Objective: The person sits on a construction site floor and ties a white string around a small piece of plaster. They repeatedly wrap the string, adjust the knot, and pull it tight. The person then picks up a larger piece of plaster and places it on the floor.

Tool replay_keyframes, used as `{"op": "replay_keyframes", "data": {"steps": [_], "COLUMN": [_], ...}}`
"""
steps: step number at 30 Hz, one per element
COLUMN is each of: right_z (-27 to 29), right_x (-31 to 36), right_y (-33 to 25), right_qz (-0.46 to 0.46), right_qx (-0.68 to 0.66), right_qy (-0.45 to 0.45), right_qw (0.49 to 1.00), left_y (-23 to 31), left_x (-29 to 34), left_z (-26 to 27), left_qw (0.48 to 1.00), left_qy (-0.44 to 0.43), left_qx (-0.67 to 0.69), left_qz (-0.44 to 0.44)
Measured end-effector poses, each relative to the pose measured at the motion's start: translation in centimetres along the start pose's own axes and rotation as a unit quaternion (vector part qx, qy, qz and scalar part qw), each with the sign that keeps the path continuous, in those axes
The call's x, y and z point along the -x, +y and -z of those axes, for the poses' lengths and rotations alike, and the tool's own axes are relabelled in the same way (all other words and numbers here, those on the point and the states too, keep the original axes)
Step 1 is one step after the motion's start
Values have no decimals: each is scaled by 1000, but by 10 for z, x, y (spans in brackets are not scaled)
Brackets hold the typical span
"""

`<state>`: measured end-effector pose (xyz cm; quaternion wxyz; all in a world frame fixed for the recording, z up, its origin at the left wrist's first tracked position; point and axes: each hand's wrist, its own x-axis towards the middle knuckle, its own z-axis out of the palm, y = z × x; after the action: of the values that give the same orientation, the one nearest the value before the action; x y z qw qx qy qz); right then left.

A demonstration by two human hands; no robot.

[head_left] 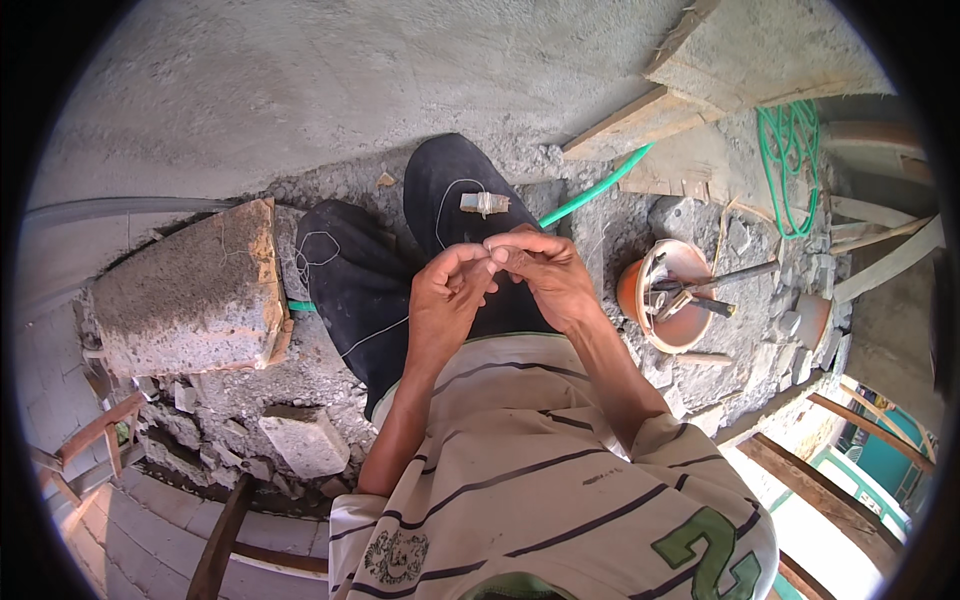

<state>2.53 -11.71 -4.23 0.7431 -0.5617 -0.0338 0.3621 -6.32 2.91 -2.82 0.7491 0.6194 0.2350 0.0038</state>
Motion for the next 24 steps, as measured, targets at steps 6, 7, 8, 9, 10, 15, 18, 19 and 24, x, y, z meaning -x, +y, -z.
{"op": "replay_keyframes", "data": {"steps": [6, 7, 8, 9, 10, 15, 18, 19, 24], "right_z": [-3, -4, -4, -4, -5, -6, -9, -9, -7], "right_x": [-1, -1, -2, -2, -2, 1, 1, 1, -4], "right_y": [-1, -1, -1, 0, -2, -3, -6, -7, -3], "right_qz": [4, 4, 5, 5, 6, 2, 10, 10, 26], "right_qx": [-3, -8, -13, -17, -23, 0, -2, -2, 12], "right_qy": [-2, -6, -10, -15, -11, 8, -14, -17, -28], "right_qw": [1000, 1000, 1000, 1000, 1000, 1000, 1000, 1000, 999], "left_y": [0, 1, 2, 3, 4, 0, 1, 2, 6], "left_x": [1, 1, 1, 1, 1, 0, -1, -2, 0], "left_z": [2, 2, 2, 2, 2, 3, 4, 4, 4], "left_qw": [1000, 1000, 1000, 1000, 1000, 999, 999, 999, 999], "left_qy": [0, 0, 1, 2, 4, 22, 26, 28, 32], "left_qx": [5, 6, 2, -2, -6, 26, 24, 18, -4], "left_qz": [5, 8, 9, 10, 11, -3, 8, 12, 0]}}
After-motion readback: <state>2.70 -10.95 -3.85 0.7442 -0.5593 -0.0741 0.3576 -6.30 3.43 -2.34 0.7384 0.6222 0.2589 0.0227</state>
